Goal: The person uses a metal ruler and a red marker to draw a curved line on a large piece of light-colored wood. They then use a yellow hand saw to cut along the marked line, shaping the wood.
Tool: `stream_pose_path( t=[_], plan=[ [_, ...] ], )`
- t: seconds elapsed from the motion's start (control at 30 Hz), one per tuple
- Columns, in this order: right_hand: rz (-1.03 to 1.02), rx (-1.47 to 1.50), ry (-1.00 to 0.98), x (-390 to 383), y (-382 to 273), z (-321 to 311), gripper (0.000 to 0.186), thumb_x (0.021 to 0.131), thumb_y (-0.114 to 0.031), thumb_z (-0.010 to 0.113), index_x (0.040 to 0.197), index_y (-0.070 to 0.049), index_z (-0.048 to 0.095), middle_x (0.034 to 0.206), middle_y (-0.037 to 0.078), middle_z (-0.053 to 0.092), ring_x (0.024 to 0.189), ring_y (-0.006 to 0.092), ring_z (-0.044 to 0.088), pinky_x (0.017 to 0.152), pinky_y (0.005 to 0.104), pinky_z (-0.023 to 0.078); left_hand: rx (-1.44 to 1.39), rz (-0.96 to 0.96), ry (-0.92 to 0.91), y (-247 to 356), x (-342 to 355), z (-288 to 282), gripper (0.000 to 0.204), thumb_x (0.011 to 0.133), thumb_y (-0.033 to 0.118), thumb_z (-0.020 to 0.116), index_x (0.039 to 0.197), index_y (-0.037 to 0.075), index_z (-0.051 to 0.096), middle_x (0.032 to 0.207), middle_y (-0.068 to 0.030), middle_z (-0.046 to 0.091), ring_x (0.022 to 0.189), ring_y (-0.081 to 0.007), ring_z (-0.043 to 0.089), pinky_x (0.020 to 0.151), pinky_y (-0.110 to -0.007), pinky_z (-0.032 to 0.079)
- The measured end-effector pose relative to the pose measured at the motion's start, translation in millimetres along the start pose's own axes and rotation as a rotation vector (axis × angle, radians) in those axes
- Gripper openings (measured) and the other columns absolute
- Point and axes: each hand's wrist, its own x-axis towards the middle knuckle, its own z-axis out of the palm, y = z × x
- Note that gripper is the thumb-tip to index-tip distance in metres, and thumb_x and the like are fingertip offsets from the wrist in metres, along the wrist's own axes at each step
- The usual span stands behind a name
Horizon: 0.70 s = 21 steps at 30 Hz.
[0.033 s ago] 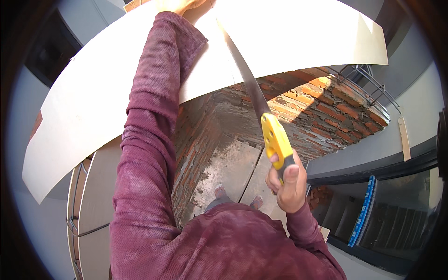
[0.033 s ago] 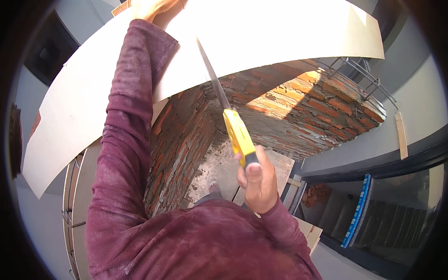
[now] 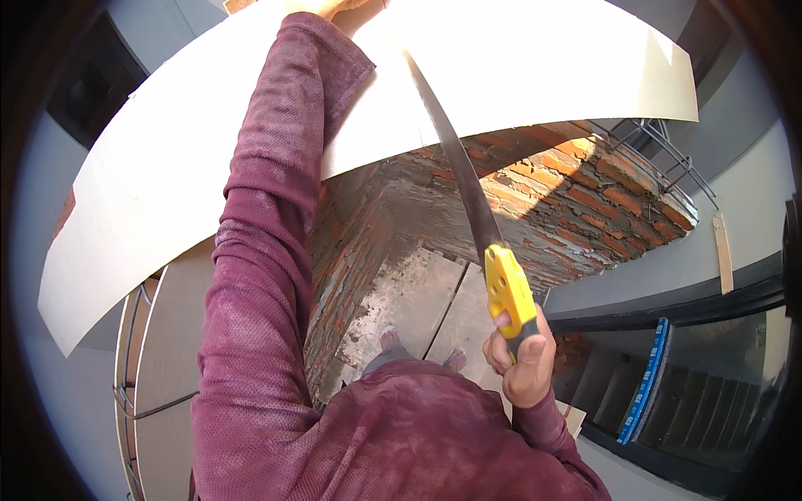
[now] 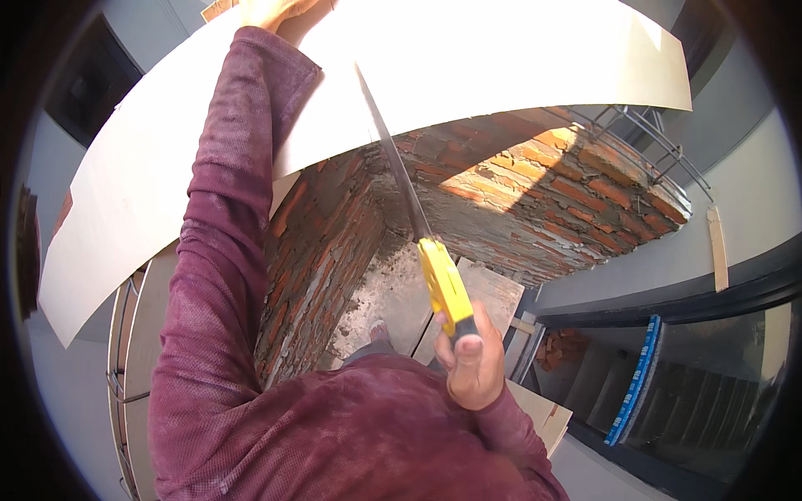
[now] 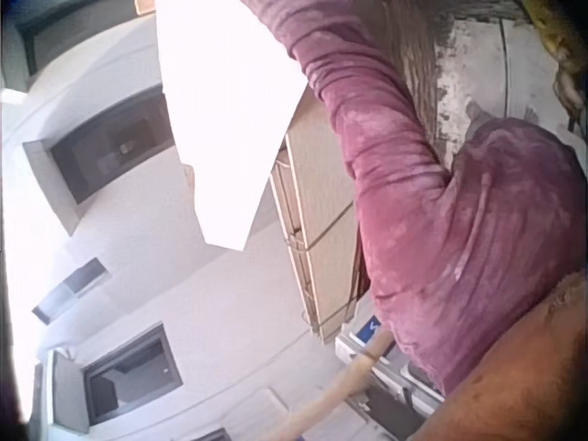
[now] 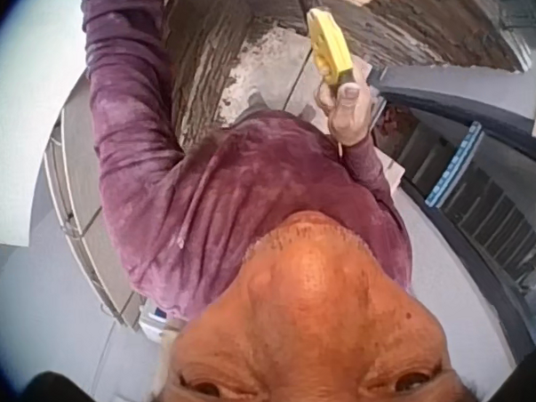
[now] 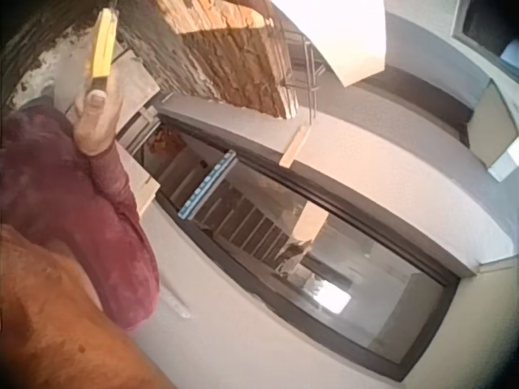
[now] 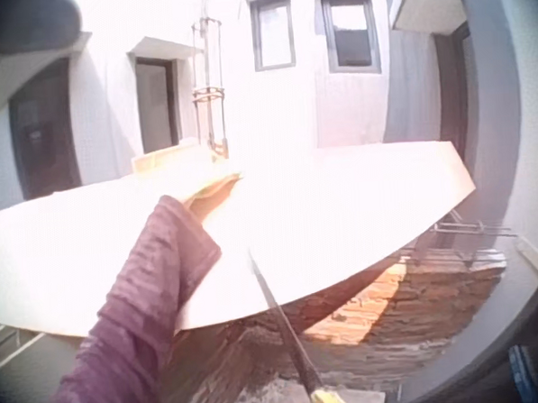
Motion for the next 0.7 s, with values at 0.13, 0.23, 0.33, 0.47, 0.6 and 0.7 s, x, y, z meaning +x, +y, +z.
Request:
stream_pose_path(
  t=[0.13,0.23,0.33,0.47,0.6,0.7],
  plan=[
    [0.078,-0.085,0.038,-28.1,-12.0,-20.2,0.079,0.093,-0.073,0.033,0.108,0.003,0.052,0.056,-0.003,0.039,0.048,0.0043,0.035,0.049,0.0230,0.031,-0.023,0.017,0.007,8.1,3.2,6.3,0.015,0.082,0.027,0.062,0.077,0.015,0.067,0.074,-0.0091,0.062,0.067,-0.0267,0.063,0.058,-0.040,0.050],
    [-0.079,0.103,-0.092,88.2,-7.3,6.5,0.055,0.105,-0.054,0.032,0.106,-0.002,0.050,0.060,-0.004,0.037,0.049,0.0053,0.035,0.046,0.0230,0.030,-0.024,0.037,0.007,15.3,3.7,4.0,0.014,0.082,0.027,0.062,0.077,0.015,0.067,0.073,-0.0090,0.062,0.067,-0.0266,0.063,0.058,-0.040,0.050],
    [-0.120,0.069,-0.095,114.6,-3.7,28.6,0.052,0.105,-0.053,0.032,0.105,-0.004,0.050,0.059,-0.004,0.036,0.048,0.0062,0.035,0.047,0.0243,0.031,0.007,0.021,-0.001,2.5,-4.8,6.1,0.014,0.082,0.027,0.062,0.076,0.015,0.067,0.073,-0.0089,0.062,0.066,-0.0266,0.062,0.058,-0.040,0.050],
    [0.004,0.021,0.012,-9.3,0.2,-3.5,0.070,0.097,-0.068,0.035,0.107,0.000,0.050,0.056,-0.004,0.038,0.047,0.0052,0.033,0.048,0.0229,0.029,-0.008,0.018,-0.001,4.9,2.2,0.5,0.014,0.081,0.027,0.062,0.076,0.015,0.067,0.073,-0.0089,0.061,0.066,-0.0265,0.062,0.058,-0.040,0.050],
    [0.083,0.008,-0.006,-10.1,-22.0,-10.6,0.075,0.094,-0.072,0.036,0.108,0.000,0.050,0.056,-0.004,0.040,0.047,0.0031,0.033,0.048,0.0211,0.027,-0.014,0.036,0.016,11.8,10.8,-4.6,0.013,0.081,0.026,0.062,0.076,0.015,0.066,0.072,-0.0088,0.061,0.066,-0.0264,0.062,0.058,-0.040,0.050],
    [-0.110,0.106,-0.124,112.9,-10.1,25.0,0.055,0.104,-0.055,0.032,0.107,-0.004,0.050,0.060,-0.004,0.036,0.051,0.0047,0.035,0.047,0.0224,0.029,-0.018,0.045,0.017,12.6,8.1,-3.2,0.013,0.081,0.026,0.062,0.076,0.015,0.066,0.072,-0.0087,0.061,0.065,-0.0264,0.062,0.057,-0.040,0.050]
  ],
)
